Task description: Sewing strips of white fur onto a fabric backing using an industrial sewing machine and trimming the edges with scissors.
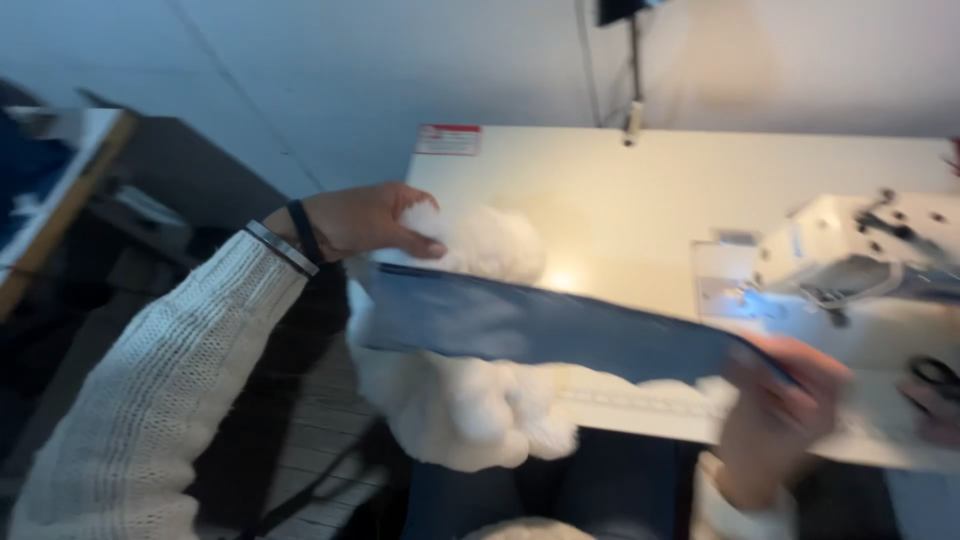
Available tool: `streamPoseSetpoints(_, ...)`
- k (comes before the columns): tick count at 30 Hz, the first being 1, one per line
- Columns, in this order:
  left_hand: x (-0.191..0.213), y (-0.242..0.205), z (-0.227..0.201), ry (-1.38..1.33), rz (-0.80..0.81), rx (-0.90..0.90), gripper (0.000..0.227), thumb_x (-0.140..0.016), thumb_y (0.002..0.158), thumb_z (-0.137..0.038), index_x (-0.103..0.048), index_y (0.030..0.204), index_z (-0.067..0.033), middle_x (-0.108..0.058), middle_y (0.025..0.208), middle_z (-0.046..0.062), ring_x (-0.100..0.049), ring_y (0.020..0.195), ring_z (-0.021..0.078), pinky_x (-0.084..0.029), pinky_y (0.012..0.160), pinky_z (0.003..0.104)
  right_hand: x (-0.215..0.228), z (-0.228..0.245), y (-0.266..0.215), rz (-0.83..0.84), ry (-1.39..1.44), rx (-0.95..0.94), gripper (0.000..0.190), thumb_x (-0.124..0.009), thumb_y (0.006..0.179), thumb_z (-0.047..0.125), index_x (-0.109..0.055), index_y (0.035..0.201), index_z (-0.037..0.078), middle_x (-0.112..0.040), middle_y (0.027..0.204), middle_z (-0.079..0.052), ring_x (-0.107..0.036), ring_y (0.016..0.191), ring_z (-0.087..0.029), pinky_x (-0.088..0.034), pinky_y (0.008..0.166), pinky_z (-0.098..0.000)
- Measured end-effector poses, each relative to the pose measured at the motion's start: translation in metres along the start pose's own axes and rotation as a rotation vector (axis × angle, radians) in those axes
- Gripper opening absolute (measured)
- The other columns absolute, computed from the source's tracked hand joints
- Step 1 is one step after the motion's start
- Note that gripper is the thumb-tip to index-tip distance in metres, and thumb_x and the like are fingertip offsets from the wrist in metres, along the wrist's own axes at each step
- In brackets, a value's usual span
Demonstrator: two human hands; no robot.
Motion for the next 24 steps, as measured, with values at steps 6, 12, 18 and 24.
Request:
streamPoseSetpoints(6,0.051,-0.123,-0.094,1.248,-1.129,-0.227,0.047,-0.088,0.071,-0.006,-0.071,0.115,-0.0092,-0.074,0.104,0.013,-0.067,0.095,0.0383,-0.053,0.085,0.052,0.311,-0.321,-0.049,0.471,0.164,-1.556,0.067,-0.038,0.094,0.021,-0.053,0.15,-0.013,-0.062,0.11,-0.083,-0.06,0.093,-0.089,-0.044,0.082,-0.0852)
streamPoseSetpoints(12,-0.071,-0.033,-0.079,0.634,-0.958,-0.037,0.036,-0.031,0.107,-0.036,-0.052,0.123,-0.0123,-0.072,0.101,0.018,-0.07,0.083,0.0436,-0.051,0.073,0.062,0.162,-0.061,-0.069,0.874,-0.258,0.252,0.032,-0.073,0.081,0.026,-0.068,0.112,0.021,-0.076,0.111,0.005,-0.084,0.105,-0.008,-0.07,0.114,-0.0399)
streamPoseSetpoints(18,-0.243,0.06,-0.025,1.025,-0.578,-0.464,0.044,-0.059,0.088,-0.001,-0.051,0.131,0.0016,-0.053,0.143,0.021,-0.061,0.087,0.0309,-0.058,0.07,0.037,0.138,0.007,-0.058,1.109,0.177,0.1,0.021,-0.064,0.097,0.017,-0.072,0.113,0.006,-0.074,0.131,-0.024,-0.079,0.126,-0.037,-0.053,0.12,-0.0683)
streamPoseSetpoints(24,-0.22,0.02,0.016,0.371,-0.25,-0.396,0.057,-0.037,0.1,-0.006,-0.051,0.152,-0.0232,-0.048,0.163,0.004,-0.043,0.149,0.0222,-0.027,0.125,0.04,0.13,0.014,-0.057,0.73,0.32,-0.235,0.019,-0.053,0.111,0.03,-0.064,0.113,0.015,-0.084,0.102,-0.014,-0.083,0.103,-0.03,-0.055,0.114,-0.0686)
Point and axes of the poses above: each hand's wrist, its own y-axis towards the middle knuckle, its own x-axis out of the back of the hand, z = x × y, the point moved 7 cm from there along y, towards the middle knuckle
